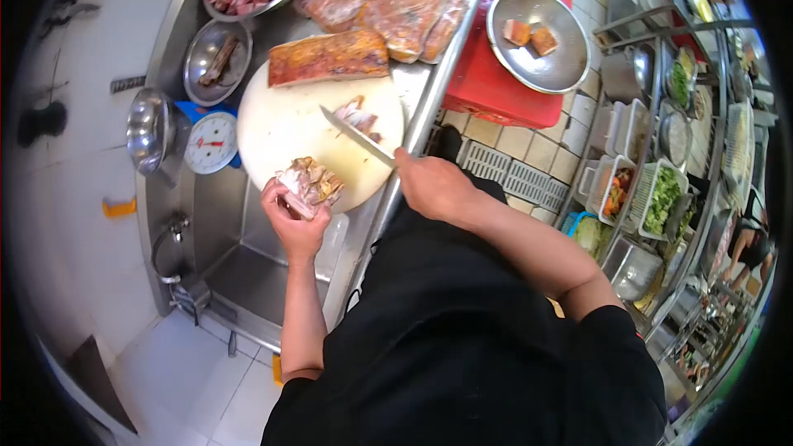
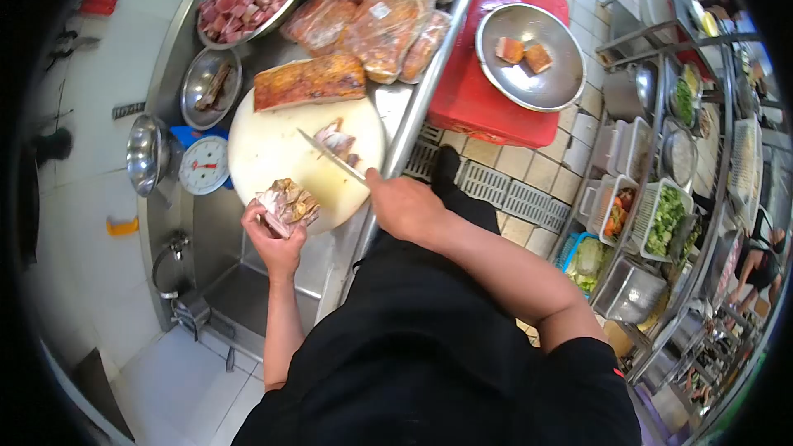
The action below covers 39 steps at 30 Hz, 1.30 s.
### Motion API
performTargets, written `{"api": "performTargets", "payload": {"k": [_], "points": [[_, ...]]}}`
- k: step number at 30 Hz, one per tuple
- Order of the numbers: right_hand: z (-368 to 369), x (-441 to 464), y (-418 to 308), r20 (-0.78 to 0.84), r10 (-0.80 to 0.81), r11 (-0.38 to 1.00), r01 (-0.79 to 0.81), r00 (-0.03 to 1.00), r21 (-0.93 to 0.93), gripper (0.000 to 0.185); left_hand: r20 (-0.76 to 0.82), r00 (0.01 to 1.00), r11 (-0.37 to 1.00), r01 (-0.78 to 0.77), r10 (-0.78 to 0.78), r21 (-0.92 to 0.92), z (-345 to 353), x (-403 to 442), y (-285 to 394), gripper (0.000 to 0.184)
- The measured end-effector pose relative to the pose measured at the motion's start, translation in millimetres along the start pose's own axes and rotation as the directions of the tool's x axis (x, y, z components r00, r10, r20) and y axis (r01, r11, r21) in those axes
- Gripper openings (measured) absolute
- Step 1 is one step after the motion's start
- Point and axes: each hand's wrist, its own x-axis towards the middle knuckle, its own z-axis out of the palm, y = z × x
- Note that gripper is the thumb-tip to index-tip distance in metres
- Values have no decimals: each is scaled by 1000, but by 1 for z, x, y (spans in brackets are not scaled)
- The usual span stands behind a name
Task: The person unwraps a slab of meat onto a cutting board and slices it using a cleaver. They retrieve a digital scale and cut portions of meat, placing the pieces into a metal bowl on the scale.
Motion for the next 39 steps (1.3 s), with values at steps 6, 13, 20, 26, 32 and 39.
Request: {"api": "performTargets", "payload": {"k": [6, 13, 20, 26, 32, 39], "points": [[-10, -21, -20, -84, -134, 988, 139, 987, 62, 17, 1, 999, 970, -41, 42, 241, -2, -1, 11, 74], [-3, -30, -20, -73, -171, 981, 176, 983, 78, 19, 217, 976, 894, -79, -21, 441, 48, 21, 36, 67], [-5, -33, -5, -78, -89, 991, 97, 993, 95, 18, 264, 732, 626, 677, -628, -386, 27, 49, 20, 45], [0, -33, -2, -49, -126, 989, 129, 991, 70, 19, 329, 657, 568, 753, -679, -331, 30, 54, 19, 50], [-2, -34, -3, -43, -121, 991, 123, 992, 51, 18, 246, 951, 910, 76, -189, 408, 22, 41, 22, 50], [-9, -51, -27, -154, -192, 981, 188, 969, -38, 17, 346, 938, 953, -75, -33, 295, 24, 24, 21, 65]]}}
